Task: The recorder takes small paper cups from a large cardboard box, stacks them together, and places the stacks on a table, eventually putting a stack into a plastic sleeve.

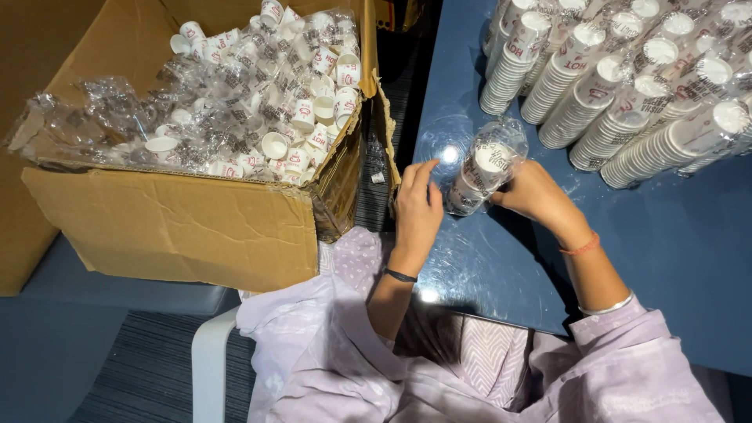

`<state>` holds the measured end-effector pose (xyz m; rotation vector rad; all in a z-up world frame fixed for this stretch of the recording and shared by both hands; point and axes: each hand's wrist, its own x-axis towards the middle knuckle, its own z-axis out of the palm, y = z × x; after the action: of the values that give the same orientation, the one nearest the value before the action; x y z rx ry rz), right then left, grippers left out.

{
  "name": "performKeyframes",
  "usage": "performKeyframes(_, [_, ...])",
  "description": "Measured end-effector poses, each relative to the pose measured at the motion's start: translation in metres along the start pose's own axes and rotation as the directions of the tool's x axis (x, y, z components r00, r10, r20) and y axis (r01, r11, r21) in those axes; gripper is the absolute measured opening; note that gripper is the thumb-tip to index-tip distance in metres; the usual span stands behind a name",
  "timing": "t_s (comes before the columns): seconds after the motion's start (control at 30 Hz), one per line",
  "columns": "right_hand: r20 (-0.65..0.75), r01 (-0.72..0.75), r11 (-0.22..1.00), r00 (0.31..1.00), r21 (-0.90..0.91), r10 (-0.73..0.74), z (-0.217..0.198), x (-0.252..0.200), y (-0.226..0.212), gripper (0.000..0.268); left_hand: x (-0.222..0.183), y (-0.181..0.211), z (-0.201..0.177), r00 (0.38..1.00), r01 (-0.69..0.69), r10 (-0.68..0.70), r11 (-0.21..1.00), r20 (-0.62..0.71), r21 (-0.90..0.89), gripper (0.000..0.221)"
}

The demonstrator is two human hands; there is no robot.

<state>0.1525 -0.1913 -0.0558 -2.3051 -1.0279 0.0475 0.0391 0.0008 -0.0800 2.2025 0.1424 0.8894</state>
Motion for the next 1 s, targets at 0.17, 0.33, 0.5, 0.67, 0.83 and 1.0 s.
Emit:
performKeyframes(0.17, [-0.04, 0.149, 0.858, 0.988, 0.491, -0.149, -0.043, -0.001, -0.048, 0.074, 0.01, 0.021, -0.019, 0.996, -0.092, 0.073, 0.846, -0.057, -0.525, 0.045])
performKeyframes(0.33, [0.042, 0.07, 0.969, 0.996, 0.237, -0.083, -0.025, 0.001, -0.033, 0.052, 0.003, 0.002, -0.002, 0.979, -0.158, 0.197, 0.879, 0.042, -0.45, 0.048])
performKeyframes(0.5, [0.123, 0.012, 0.968, 0.991, 0.249, -0.044, -0.023, 0.005, -0.033, 0.052, 0.005, 0.002, -0.003, 0.962, 0.136, 0.023, 0.823, 0.271, -0.552, 0.046])
performKeyframes(0.67, [0.097, 0.042, 0.951, 0.992, 0.308, -0.075, -0.015, 0.007, -0.024, 0.065, 0.002, -0.013, 0.01, 0.958, 0.141, 0.002, 0.869, 0.288, -0.474, 0.048])
performKeyframes(0.83, [0.093, -0.06, 0.609, 0.995, 0.791, -0.023, -0.005, 0.011, -0.019, 0.066, 0.003, -0.016, 0.01, 0.91, 0.357, -0.139, 0.743, 0.391, -0.567, 0.053])
performKeyframes(1.0, [0.004, -0.232, 0.722, 0.953, 0.652, 0.304, -0.006, 0.015, -0.045, 0.072, 0.006, -0.007, 0.004, 0.964, 0.115, 0.057, 0.791, 0.26, -0.6, 0.073])
